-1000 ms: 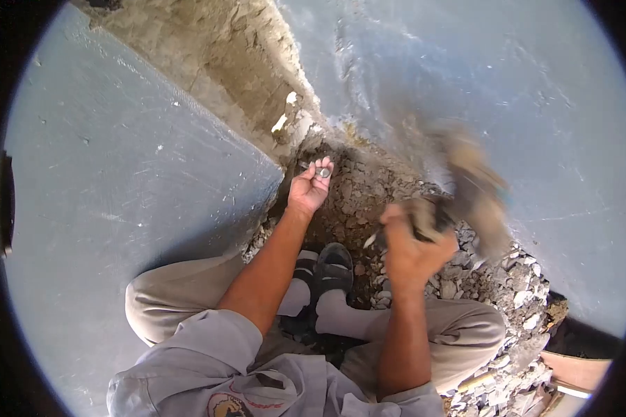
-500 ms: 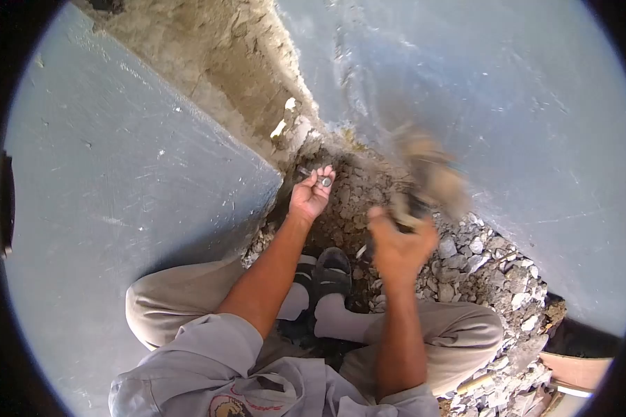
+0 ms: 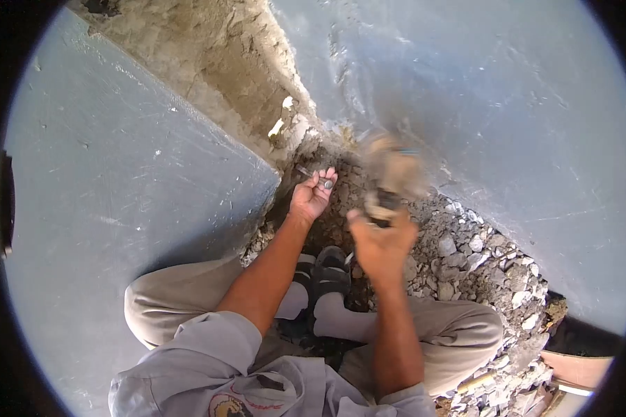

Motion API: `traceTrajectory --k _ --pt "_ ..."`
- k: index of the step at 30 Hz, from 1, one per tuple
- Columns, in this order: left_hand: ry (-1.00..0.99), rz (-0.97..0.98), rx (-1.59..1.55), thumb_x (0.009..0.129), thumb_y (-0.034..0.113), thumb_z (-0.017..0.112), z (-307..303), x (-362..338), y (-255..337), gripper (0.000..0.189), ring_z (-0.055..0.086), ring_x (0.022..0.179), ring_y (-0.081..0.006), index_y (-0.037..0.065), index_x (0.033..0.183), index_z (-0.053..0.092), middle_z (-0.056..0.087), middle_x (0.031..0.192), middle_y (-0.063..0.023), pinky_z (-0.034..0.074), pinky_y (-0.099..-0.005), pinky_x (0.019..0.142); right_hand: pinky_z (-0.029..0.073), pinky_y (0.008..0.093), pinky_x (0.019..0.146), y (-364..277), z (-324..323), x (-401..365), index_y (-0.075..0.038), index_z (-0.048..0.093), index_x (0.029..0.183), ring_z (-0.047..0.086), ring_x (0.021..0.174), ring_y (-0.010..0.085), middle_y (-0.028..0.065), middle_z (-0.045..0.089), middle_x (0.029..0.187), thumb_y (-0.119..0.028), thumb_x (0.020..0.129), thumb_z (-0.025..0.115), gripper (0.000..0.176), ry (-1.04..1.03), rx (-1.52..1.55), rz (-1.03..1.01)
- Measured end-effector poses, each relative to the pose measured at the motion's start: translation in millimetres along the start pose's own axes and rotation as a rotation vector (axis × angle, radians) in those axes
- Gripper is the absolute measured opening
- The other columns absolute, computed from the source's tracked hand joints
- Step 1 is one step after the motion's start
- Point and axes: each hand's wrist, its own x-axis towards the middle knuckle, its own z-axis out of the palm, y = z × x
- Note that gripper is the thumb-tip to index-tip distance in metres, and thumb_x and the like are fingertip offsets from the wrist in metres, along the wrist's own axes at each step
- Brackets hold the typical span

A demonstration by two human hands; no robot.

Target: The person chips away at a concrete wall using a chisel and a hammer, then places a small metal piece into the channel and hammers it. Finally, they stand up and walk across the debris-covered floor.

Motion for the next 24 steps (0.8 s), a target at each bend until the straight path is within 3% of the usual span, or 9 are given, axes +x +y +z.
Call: traceTrajectory --k 2,4,9,10,13,16,18,20,24 --pt "0.08 0.029 -0.026 0.1 0.006 0.049 13 -4 1 0.01 0.065 0.108 -0.0351 -0.003 0.099 0.053 0.063 0.095 -0.0132 0.052 -0.0503 0.101 0.05 0.0271 0.06 -38 -20 11 0.003 0.064 0.097 0.06 0.068 0.0122 0.0057 0.066 0.078 -0.002 0.079 0.07 0.02 0.11 0.076 0.117" --pt "0.113 0.04 -0.039 0.102 0.007 0.047 14 -1 2 0.011 0.065 0.107 -0.0348 -0.004 0.101 0.052 0.062 0.095 -0.0131 0.053 -0.0497 0.1 0.051 0.0292 0.059 -46 -11 21 -0.001 0.064 0.084 0.06 0.067 0.0156 0.0105 0.065 0.076 0.006 0.081 0.058 0.009 0.309 0.281 -0.277" --pt "0.096 -0.014 0.108 0.102 0.009 0.048 1 1 -8 0.015 0.066 0.106 -0.0351 -0.004 0.097 0.055 0.064 0.098 -0.0153 0.053 -0.0486 0.099 0.048 0.0297 0.051 115 39 -61 0.002 0.061 0.09 0.059 0.056 0.0148 0.0076 0.06 0.066 -0.003 0.076 0.067 0.016 -0.22 -0.23 0.352" --pt "0.061 -0.034 0.172 0.102 0.009 0.048 9 3 -3 0.016 0.066 0.106 -0.035 -0.004 0.097 0.055 0.065 0.098 -0.0156 0.053 -0.0482 0.099 0.045 0.028 0.047 113 48 -56 0.002 0.061 0.092 0.057 0.054 0.0123 0.0057 0.06 0.067 -0.004 0.076 0.069 0.018 -0.256 0.025 0.629" --pt "0.088 0.05 0.075 0.102 0.008 0.047 13 -5 0 0.015 0.066 0.106 -0.0355 -0.003 0.097 0.056 0.065 0.097 -0.0159 0.053 -0.0494 0.101 0.045 0.0326 0.044 79 35 -41 0.004 0.062 0.09 0.054 0.047 0.0158 0.0041 0.059 0.064 -0.004 0.073 0.068 0.019 -0.144 0.162 0.62" --pt "0.029 0.047 0.008 0.101 0.006 0.048 11 5 7 0.013 0.066 0.107 -0.0349 -0.004 0.096 0.055 0.065 0.099 -0.0159 0.053 -0.0502 0.101 0.047 0.0277 0.055 13 2 -2 0.002 0.067 0.093 0.057 0.059 0.0101 0.0028 0.062 0.065 -0.006 0.076 0.074 0.019 0.06 0.075 0.071" --pt "0.064 0.052 -0.022 0.099 0.005 0.052 19 -2 4 0.01 0.065 0.108 -0.0332 -0.004 0.097 0.055 0.065 0.1 -0.0155 0.053 -0.0493 0.101 0.05 0.0282 0.056 -48 -17 17 0.001 0.068 0.076 0.059 0.06 0.012 0.0055 0.064 0.067 0.001 0.076 0.068 0.001 0.175 0.145 0.18" --pt "0.1 0.047 -0.04 0.1 0.007 0.051 15 1 3 0.011 0.065 0.108 -0.0342 -0.004 0.1 0.054 0.065 0.103 -0.0166 0.053 -0.0493 0.101 0.05 0.0295 0.054 -49 -12 30 0.003 0.065 0.071 0.061 0.059 0.0166 0.0082 0.063 0.067 0.006 0.077 0.06 0.009 0.408 0.23 -0.274" --pt "0.016 0.0 -0.016 0.1 0.007 0.05 4 7 2 0.013 0.065 0.109 -0.0348 -0.005 0.102 0.054 0.065 0.104 -0.0182 0.054 -0.0498 0.1 0.048 0.0327 0.049 96 48 -38 0.001 0.061 0.079 0.058 0.052 0.019 0.009 0.062 0.07 -0.005 0.08 0.062 0.007 -0.046 -0.027 0.318"
